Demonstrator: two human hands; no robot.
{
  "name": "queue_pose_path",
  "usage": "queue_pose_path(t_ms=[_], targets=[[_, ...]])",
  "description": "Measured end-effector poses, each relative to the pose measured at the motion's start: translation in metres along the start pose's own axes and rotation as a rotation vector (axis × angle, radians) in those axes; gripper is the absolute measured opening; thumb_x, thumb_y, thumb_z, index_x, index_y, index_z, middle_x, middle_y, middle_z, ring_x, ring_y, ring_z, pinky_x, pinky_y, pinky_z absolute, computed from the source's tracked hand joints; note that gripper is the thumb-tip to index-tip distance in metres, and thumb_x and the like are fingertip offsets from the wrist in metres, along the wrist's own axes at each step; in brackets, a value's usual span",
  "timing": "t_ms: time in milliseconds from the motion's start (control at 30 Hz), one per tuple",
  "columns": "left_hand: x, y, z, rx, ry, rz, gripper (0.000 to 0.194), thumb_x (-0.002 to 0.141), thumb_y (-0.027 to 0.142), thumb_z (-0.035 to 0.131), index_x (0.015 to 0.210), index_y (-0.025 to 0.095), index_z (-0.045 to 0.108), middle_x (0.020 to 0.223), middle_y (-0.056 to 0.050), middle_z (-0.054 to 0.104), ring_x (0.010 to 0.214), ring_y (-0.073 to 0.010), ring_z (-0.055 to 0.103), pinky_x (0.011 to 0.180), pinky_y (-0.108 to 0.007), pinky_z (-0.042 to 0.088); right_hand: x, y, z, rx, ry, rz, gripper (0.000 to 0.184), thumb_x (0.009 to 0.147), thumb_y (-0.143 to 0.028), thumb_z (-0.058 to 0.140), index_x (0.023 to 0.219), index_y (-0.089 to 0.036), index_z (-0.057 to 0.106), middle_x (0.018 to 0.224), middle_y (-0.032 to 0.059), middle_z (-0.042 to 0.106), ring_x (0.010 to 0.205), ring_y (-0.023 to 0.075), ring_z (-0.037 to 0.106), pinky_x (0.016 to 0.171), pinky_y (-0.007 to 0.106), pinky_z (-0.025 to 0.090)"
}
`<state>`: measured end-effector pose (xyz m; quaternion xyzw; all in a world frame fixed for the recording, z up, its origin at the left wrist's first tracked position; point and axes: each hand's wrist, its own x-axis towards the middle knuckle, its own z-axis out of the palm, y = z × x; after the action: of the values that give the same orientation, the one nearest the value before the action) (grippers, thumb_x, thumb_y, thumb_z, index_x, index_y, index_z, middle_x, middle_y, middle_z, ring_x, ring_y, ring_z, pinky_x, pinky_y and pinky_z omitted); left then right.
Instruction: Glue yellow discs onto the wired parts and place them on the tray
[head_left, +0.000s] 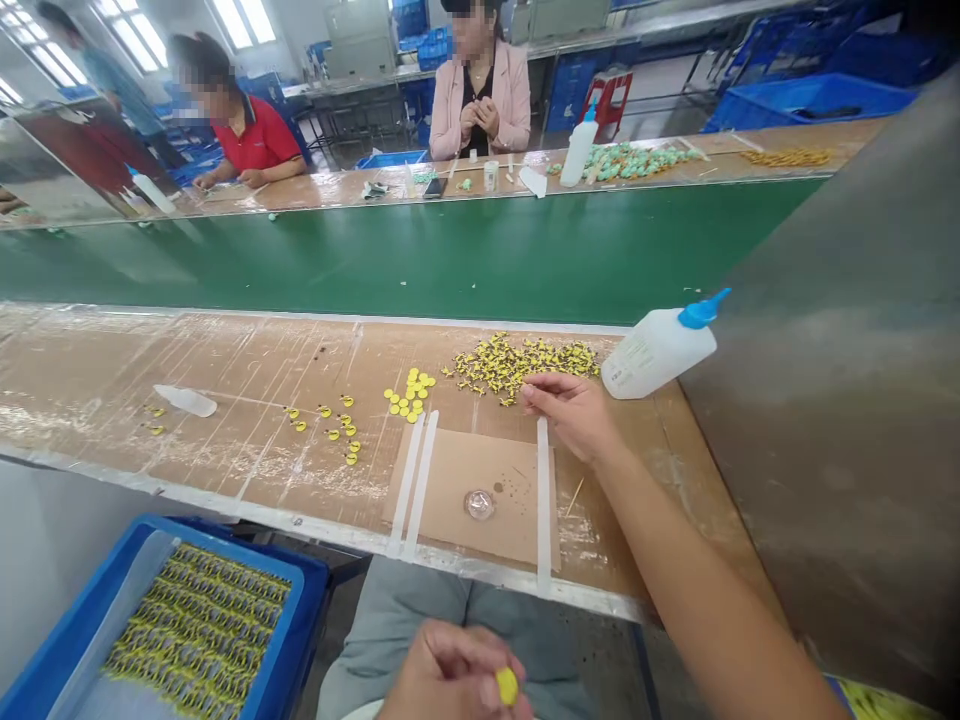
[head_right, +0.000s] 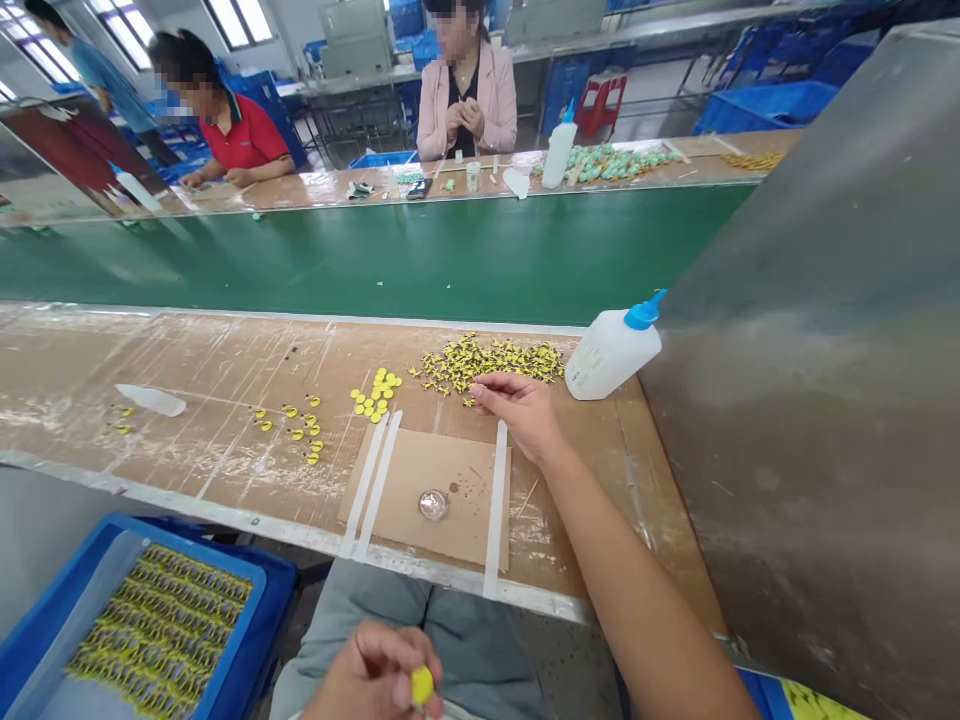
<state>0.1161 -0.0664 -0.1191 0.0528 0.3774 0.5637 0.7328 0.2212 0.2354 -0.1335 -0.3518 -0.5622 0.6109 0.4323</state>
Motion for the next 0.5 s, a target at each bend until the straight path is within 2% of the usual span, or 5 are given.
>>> queue_pose_path(t_ms=[100,200,300,400,500], targets=[[0.001,0.028,0.002,-0.080,0.275,0.039,0.026,0.054,0.020,0.094,0.076,0.020,0.080,0.084,-0.007,0.078,0.068,-0.0134,0.075,0.060,-0.013,0.056,-0.007,0.004,-0.002,-0.113,-0.011,-0.006,0.048,0.069,-0.060,0.079,0.094,-0.019,0.076,0.084,0.0071,0.076,0.067,0.0177,0.071,0.064,0.034,0.063],[0.012,0.055,-0.006,-0.126,0.411,0.146,0.034,0.048,0.017,0.096,0.077,0.016,0.079,0.085,-0.007,0.078,0.070,-0.0139,0.075,0.063,-0.013,0.059,-0.013,0.010,-0.007,-0.288,-0.016,-0.028,0.043,0.072,-0.054,0.077,0.094,-0.018,0.077,0.084,0.0081,0.076,0.068,0.0189,0.070,0.062,0.033,0.060],[0.031,0.072,-0.019,-0.179,0.431,0.236,0.040,0.044,0.016,0.097,0.080,0.016,0.078,0.084,-0.006,0.078,0.068,-0.0157,0.075,0.059,-0.015,0.061,-0.016,0.016,-0.012,-0.492,-0.037,-0.089,0.026,0.071,-0.039,0.080,0.088,-0.019,0.077,0.081,0.0061,0.075,0.068,0.0187,0.067,0.065,0.032,0.057],[0.049,0.080,-0.028,-0.199,0.415,0.320,0.036,0.052,0.012,0.094,0.084,0.016,0.078,0.086,-0.006,0.079,0.068,-0.0148,0.075,0.060,-0.015,0.061,-0.016,0.023,-0.013,-0.658,-0.101,-0.165,0.011,0.072,-0.030,0.078,0.079,-0.022,0.078,0.073,0.0038,0.074,0.064,0.0180,0.065,0.066,0.031,0.054],[0.063,0.083,-0.030,-0.196,0.394,0.372,0.030,0.060,0.009,0.089,0.087,0.014,0.077,0.090,-0.007,0.079,0.074,-0.0140,0.076,0.067,-0.014,0.061,-0.015,0.030,-0.010,-0.745,-0.148,-0.238,0.012,0.079,-0.031,0.073,0.086,-0.023,0.079,0.079,0.0040,0.075,0.065,0.0180,0.065,0.067,0.031,0.053]])
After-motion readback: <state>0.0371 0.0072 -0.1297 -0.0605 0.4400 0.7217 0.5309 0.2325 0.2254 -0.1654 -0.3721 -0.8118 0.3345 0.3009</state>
